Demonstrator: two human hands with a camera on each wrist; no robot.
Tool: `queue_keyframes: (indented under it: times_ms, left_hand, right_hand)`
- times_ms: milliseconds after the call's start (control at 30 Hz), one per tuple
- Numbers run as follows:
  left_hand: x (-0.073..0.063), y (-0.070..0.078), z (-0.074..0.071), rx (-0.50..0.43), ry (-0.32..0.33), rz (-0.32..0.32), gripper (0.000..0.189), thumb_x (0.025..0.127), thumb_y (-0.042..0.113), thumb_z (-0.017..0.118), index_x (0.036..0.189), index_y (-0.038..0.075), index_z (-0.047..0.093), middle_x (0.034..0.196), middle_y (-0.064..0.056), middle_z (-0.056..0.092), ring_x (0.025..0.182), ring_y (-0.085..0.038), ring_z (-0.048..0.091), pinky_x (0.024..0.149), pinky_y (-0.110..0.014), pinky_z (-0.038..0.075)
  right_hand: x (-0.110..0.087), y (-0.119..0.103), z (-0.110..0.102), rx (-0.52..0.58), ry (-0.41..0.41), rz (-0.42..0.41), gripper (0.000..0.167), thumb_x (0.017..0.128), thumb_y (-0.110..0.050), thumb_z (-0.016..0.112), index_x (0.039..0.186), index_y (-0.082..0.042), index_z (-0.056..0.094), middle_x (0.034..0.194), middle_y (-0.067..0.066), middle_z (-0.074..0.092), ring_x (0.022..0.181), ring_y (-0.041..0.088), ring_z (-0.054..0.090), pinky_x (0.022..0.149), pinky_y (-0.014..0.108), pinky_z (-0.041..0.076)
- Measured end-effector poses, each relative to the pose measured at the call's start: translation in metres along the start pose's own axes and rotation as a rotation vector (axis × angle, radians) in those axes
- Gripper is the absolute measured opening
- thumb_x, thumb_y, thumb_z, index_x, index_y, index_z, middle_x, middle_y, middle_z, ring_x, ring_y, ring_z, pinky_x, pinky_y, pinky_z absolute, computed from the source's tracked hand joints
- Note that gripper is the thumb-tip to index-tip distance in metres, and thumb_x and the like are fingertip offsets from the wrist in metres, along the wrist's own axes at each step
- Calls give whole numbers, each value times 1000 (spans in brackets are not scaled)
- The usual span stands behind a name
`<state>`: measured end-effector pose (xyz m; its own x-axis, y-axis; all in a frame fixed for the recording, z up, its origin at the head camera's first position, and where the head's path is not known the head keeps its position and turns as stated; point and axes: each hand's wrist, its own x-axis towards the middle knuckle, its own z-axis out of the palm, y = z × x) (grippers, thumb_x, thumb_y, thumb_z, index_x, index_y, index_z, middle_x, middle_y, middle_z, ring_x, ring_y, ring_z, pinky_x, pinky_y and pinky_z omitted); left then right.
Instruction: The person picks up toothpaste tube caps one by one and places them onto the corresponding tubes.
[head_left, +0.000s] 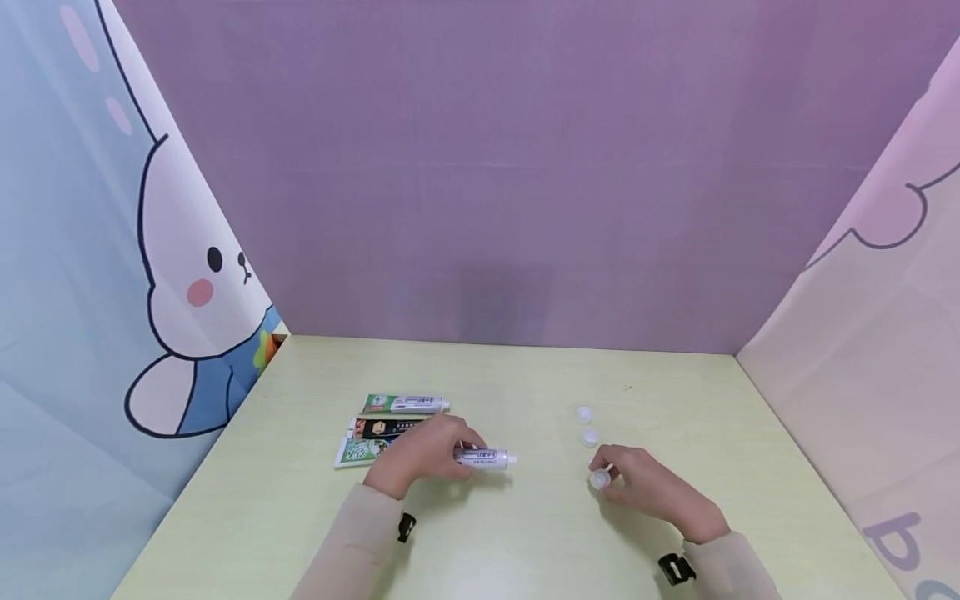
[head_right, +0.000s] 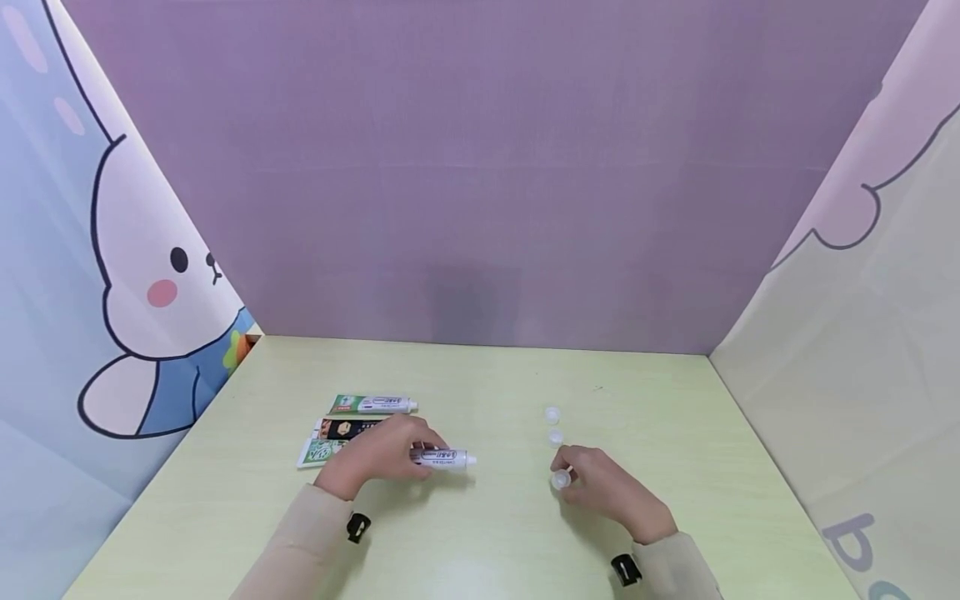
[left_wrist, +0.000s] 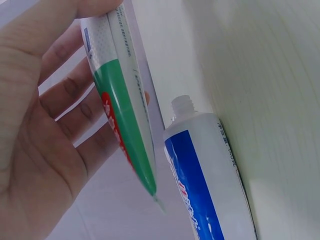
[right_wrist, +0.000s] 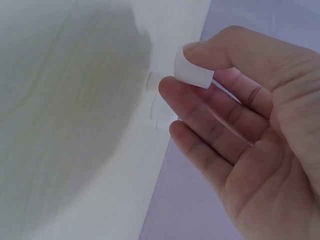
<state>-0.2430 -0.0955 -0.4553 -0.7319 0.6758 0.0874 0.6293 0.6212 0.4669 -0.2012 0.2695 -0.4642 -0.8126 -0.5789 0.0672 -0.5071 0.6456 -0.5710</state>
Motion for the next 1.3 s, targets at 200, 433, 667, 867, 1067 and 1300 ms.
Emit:
queue_keyframes:
  times_ms: [200, 433, 667, 867, 1067, 1300]
  left_hand:
    - [0, 1, 1, -7, -3, -5, 30, 76, 14, 81, 105, 21, 79, 93, 16, 69, 78, 0, 58, 73, -20, 50]
    - [1, 2, 3, 0, -1, -12, 30, 76, 14, 81, 105, 22, 79, 93, 17, 68, 78, 0, 58, 74, -20, 50]
    - [3, 3, 3, 0, 9, 8, 29, 75, 15, 82, 104, 22, 80, 93, 16, 69, 77, 0, 57, 73, -21, 50]
    - [5, 4, 3, 12, 1, 1, 29, 77, 15, 81, 104, 22, 79, 93, 17, 68, 78, 0, 57, 73, -21, 50]
    - [6, 7, 2, 21, -4, 3, 28, 77, 15, 81, 105, 21, 79, 93, 15, 69, 77, -1, 57, 72, -20, 50]
    - [7, 8, 3, 9, -1, 6, 28, 77, 15, 81, 104, 21, 80, 91, 16, 68, 76, 0, 57, 72, -20, 50]
  right_hand:
    - [2, -3, 0, 7, 1, 3, 26, 78, 3, 72, 99, -10, 66, 100, 0, 69, 88, 20, 68, 70, 28, 54]
    - [4, -6, 1, -13, 19, -19, 28, 78, 4, 70, 103, -9, 68, 101, -2, 68, 87, 15, 65, 67, 26, 53]
    - [7, -9, 5, -50, 79, -67, 28, 82, 0, 75, 103, -12, 62, 97, -6, 66, 86, 12, 63, 71, 29, 53]
    - [10, -11, 6, -56, 96, -69, 28, 81, -1, 77, 95, -16, 58, 91, -8, 65, 85, 12, 62, 70, 29, 52]
    - [15, -13, 9, -69, 108, -110, 28, 81, 0, 77, 96, -16, 59, 92, -9, 64, 86, 11, 61, 74, 32, 54]
    - [20, -16, 13, -75, 133, -158, 26, 84, -1, 75, 102, -13, 63, 98, -7, 64, 90, 10, 61, 78, 36, 55]
